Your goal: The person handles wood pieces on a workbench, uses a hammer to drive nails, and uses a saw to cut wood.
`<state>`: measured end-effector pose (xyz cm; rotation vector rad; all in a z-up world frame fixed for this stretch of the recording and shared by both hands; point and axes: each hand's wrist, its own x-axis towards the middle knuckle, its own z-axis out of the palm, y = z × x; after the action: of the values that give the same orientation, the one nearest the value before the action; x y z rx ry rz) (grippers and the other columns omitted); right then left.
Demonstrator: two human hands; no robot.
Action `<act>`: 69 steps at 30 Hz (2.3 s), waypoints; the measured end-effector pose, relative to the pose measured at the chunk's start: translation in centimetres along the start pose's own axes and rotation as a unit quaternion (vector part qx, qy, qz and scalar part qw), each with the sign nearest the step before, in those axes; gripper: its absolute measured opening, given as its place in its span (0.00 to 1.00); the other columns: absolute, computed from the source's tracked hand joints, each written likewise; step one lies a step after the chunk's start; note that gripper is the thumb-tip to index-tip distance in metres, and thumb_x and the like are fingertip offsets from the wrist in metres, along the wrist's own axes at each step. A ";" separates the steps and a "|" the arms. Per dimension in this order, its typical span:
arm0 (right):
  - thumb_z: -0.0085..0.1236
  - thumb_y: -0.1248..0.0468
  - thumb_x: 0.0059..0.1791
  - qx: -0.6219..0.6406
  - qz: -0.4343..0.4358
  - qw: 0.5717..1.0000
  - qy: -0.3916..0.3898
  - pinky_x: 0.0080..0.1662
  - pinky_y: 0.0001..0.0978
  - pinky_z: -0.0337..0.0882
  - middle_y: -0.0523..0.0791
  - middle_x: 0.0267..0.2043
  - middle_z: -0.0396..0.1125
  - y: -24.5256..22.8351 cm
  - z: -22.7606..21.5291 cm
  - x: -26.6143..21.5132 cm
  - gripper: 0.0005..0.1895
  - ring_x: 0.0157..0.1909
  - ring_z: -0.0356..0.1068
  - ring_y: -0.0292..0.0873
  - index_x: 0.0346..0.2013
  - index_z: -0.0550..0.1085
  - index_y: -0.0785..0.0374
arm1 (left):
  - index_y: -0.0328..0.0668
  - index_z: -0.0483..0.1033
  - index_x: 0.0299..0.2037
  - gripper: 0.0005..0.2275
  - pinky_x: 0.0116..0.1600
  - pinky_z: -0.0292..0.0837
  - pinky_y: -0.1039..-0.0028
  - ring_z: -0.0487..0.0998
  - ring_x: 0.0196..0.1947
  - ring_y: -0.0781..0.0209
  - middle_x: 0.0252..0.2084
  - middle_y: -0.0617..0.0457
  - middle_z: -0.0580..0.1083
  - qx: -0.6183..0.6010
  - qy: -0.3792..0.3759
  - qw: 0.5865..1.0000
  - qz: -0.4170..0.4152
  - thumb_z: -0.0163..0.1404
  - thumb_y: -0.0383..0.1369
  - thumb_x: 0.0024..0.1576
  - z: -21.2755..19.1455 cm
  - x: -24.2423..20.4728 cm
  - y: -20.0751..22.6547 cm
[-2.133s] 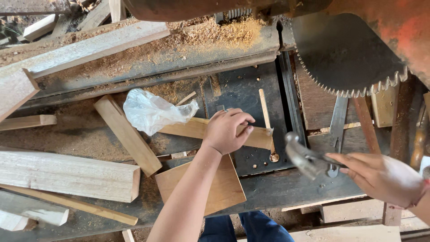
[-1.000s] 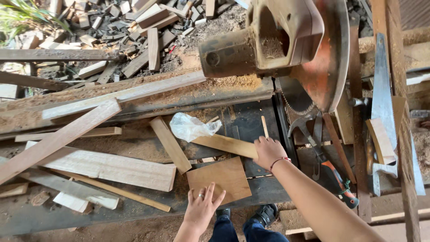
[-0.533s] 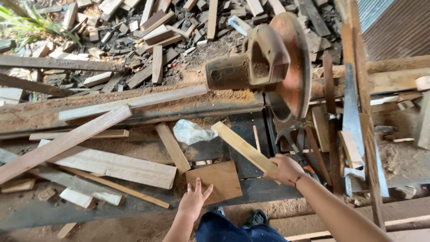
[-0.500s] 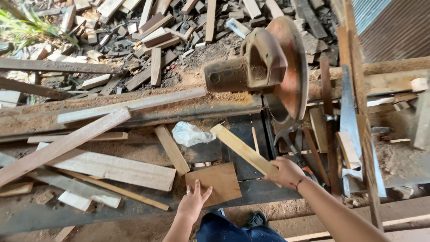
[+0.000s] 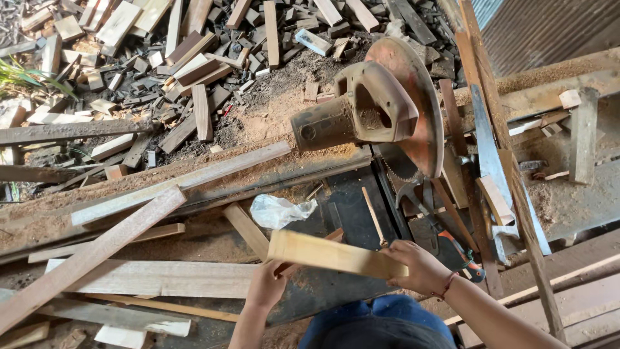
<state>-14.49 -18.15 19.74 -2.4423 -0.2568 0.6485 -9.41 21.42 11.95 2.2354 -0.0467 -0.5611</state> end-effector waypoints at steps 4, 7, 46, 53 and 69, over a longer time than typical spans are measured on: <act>0.71 0.55 0.39 -0.060 -0.077 0.995 -0.037 0.62 0.40 0.63 0.44 0.53 0.64 -2.7 -0.5 2.3 0.38 0.59 0.62 0.48 0.61 0.69 0.59 | 0.43 0.78 0.53 0.14 0.49 0.78 0.69 0.82 0.48 0.56 0.49 0.49 0.82 -0.246 -0.086 0.951 -0.165 0.53 0.32 0.57 -1.2 0.1 -2.0; 0.68 0.56 0.42 -0.138 -0.132 0.978 -0.081 0.63 0.42 0.61 0.46 0.54 0.63 -3.9 -0.6 3.7 0.36 0.58 0.60 0.50 0.61 0.66 0.61 | 0.46 0.80 0.54 0.17 0.44 0.80 0.72 0.82 0.43 0.59 0.46 0.49 0.83 -0.387 -0.146 0.868 -0.275 0.54 0.34 0.54 -1.8 0.5 -3.3; 0.59 0.54 0.49 -0.218 -0.261 0.934 -0.109 0.63 0.49 0.61 0.51 0.68 0.55 -4.8 3.5 10.7 0.35 0.66 0.52 0.57 0.66 0.63 0.67 | 0.38 0.57 0.70 0.40 0.66 0.55 0.51 0.62 0.67 0.41 0.70 0.39 0.62 0.283 -0.083 0.948 0.117 0.60 0.46 0.48 2.3 -2.1 10.0; 0.63 0.53 0.46 -0.211 -0.268 0.935 -0.094 0.65 0.48 0.60 0.48 0.66 0.57 -4.3 3.7 10.9 0.37 0.65 0.55 0.53 0.65 0.64 0.66 | 0.39 0.64 0.65 0.31 0.64 0.59 0.55 0.69 0.64 0.50 0.66 0.47 0.69 0.258 0.042 0.951 0.165 0.59 0.37 0.50 6.4 -1.9 5.2; 0.71 0.61 0.41 0.126 -0.036 0.991 -0.009 0.60 0.40 0.72 0.49 0.61 0.66 0.4 4.6 8.6 0.41 0.61 0.71 0.49 0.66 0.62 0.55 | 0.43 0.64 0.66 0.32 0.66 0.58 0.55 0.70 0.61 0.49 0.61 0.48 0.72 0.228 0.020 0.966 0.120 0.59 0.37 0.50 6.7 -2.0 5.5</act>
<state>-9.37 -13.44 12.90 -2.1766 -0.2543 0.6319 -13.18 13.36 12.89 2.6337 -0.4627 -0.3987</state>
